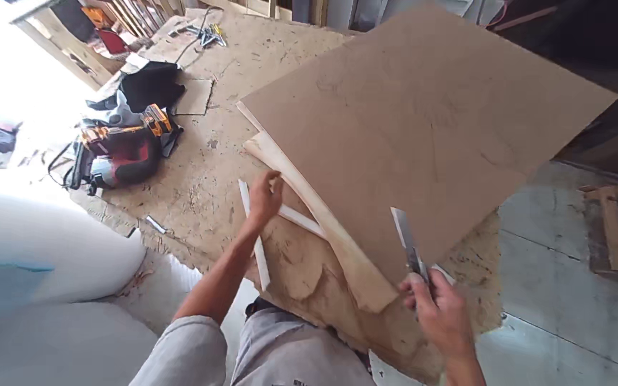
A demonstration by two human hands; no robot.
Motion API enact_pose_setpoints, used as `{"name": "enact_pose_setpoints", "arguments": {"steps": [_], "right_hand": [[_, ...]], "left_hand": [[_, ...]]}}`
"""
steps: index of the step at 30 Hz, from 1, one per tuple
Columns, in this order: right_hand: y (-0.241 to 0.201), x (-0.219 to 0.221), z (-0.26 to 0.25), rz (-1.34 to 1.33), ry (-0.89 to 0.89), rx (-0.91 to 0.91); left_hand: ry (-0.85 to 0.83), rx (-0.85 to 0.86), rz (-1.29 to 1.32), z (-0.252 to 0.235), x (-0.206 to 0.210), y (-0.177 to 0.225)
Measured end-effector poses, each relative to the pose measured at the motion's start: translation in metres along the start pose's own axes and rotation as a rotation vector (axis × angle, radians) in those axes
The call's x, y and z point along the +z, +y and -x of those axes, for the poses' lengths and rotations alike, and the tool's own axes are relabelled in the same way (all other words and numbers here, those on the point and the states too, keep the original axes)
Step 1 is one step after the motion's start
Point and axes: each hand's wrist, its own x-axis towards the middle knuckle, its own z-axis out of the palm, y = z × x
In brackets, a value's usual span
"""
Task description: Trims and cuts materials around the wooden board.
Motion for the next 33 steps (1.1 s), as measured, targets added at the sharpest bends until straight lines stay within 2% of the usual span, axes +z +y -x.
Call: {"name": "enact_pose_setpoints", "arguments": {"steps": [3, 8, 12, 15, 18, 23, 26, 33], "right_hand": [[-0.076, 0.062, -0.058, 0.195, -0.071, -0.055], [-0.179, 0.161, -0.169, 0.512, -0.159, -0.207], [-0.249, 0.235, -0.270, 0.707, -0.316, -0.197], [-0.281, 0.294, -0.334, 0.787, -0.348, -0.258], [-0.296, 0.345, -0.376, 0.839, -0.380, -0.334], [-0.312, 0.408, -0.423, 0.991, -0.378, -0.297], [-0.310, 0.417, -0.430, 1.031, -0.382, -0.303], [-0.309, 0.419, -0.430, 1.122, -0.384, -0.326]], "left_hand": [[0.060, -0.103, 0.036, -0.094, -0.043, -0.062], [0.134, -0.248, 0.134, -0.220, -0.057, -0.146], [0.194, -0.258, 0.155, -0.291, -0.055, -0.183], [0.188, -0.205, 0.167, -0.332, -0.057, -0.198], [0.171, -0.208, 0.121, -0.340, -0.053, -0.202], [0.175, -0.227, 0.136, -0.343, -0.055, -0.201], [0.165, -0.259, 0.138, -0.347, -0.055, -0.201], [0.267, -0.251, 0.136, -0.344, -0.049, -0.198]]}}
